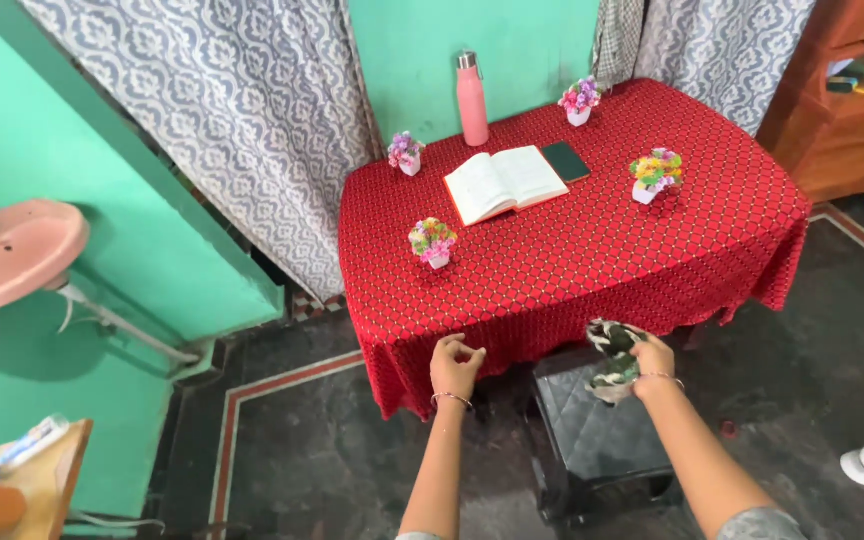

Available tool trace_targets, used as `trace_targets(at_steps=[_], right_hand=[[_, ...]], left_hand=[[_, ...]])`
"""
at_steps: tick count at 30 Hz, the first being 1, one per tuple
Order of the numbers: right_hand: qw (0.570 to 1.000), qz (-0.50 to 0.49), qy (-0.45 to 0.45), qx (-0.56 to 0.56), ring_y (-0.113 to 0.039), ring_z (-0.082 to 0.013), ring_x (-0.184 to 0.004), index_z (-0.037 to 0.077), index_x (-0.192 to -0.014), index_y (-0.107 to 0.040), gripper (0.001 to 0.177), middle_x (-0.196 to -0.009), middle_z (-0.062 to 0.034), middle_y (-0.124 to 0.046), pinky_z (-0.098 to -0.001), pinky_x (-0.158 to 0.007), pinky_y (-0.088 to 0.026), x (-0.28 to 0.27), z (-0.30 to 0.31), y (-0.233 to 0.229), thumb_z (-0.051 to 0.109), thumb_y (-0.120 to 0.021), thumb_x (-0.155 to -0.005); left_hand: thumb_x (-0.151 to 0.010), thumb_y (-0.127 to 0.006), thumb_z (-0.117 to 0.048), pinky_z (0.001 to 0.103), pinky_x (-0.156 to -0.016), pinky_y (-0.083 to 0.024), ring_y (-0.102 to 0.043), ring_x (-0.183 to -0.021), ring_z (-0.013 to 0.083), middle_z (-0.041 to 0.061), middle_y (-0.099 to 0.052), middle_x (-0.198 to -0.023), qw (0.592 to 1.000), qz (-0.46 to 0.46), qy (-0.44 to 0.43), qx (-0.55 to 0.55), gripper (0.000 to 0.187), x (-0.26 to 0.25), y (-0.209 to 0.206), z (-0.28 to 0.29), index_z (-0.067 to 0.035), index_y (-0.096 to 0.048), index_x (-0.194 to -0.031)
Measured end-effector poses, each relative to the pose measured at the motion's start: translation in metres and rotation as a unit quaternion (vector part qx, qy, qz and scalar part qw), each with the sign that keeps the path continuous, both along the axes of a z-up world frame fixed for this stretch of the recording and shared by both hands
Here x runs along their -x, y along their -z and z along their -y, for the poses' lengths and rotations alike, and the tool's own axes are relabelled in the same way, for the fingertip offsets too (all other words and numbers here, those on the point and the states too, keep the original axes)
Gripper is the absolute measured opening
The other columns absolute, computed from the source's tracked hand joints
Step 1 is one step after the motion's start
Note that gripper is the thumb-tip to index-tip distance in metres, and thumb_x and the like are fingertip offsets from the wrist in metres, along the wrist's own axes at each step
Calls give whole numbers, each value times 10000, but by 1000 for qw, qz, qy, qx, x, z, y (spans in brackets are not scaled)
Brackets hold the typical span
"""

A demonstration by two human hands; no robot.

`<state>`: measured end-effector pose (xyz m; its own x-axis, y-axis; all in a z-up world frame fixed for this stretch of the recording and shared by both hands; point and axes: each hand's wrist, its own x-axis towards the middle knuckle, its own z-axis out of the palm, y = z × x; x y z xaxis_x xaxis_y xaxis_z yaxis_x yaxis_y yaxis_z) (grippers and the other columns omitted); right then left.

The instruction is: The person wipes a black plastic stool with a cloth, then washes and wrings the cloth at a sink. Afterward, they return to a table and rearrange small flower pots and a book.

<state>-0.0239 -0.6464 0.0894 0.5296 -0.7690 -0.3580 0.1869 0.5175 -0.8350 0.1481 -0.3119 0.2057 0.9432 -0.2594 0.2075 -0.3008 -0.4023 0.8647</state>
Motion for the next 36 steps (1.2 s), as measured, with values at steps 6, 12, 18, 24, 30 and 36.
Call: trace_targets(at_steps=[6,12,18,24,30,36], right_hand=[[975,139,-15,-173,-676,-378,-876,79,-1096,-639,284,-980,-154,-697,-538,-846,-567,-64,-19,-51,121,-541,-833],[951,205,-158,-172,-711,-289,-877,46,-1116,-689,322,-983,-132,-751,-444,-811,-586,-85,-55,-157,250,-561,-902],[935,9,-257,246,-655,-181,-959,-37,-1105,-697,240,-991,-78,-710,-337,-851,-528,-111,29,-64,161,-753,-982],[883,14,-457,107,-678,-76,-1079,263,-1402,-466,631,-1226,84,-684,-337,-902,-582,-62,-8,-220,223,-718,-825],[861,-67,-468,189,-671,-202,-991,59,-1299,-618,424,-1109,-67,-732,-406,-859,-572,-82,17,-170,216,-719,-918],[909,-2,-363,205,-663,-157,-1050,41,-1290,-658,350,-1172,-64,-728,-316,-943,-527,-87,67,-140,171,-680,-966]], left_hand=[[-897,-717,-442,423,-703,-556,-668,-833,219,163,-687,-1165,921,-355,138,80,427,-30,33,61,-109,-661,-1158],[-897,-495,-697,447,-798,-574,-687,-937,218,90,-656,-1186,728,-603,173,279,746,3,-40,117,-147,-521,-1400],[-897,-751,-179,342,-804,-562,-705,-855,182,79,-747,-996,857,-374,146,324,349,-35,16,186,-5,-699,-1196],[-981,-641,-188,323,-739,-545,-669,-771,161,53,-720,-889,833,-364,75,409,174,-35,6,222,-32,-719,-978],[-990,-607,-246,332,-742,-542,-660,-780,161,41,-702,-899,814,-375,40,442,208,-28,11,248,-62,-701,-973],[-962,-595,-256,369,-769,-537,-659,-815,185,46,-690,-934,806,-367,2,464,238,-60,38,238,-62,-702,-1048]])
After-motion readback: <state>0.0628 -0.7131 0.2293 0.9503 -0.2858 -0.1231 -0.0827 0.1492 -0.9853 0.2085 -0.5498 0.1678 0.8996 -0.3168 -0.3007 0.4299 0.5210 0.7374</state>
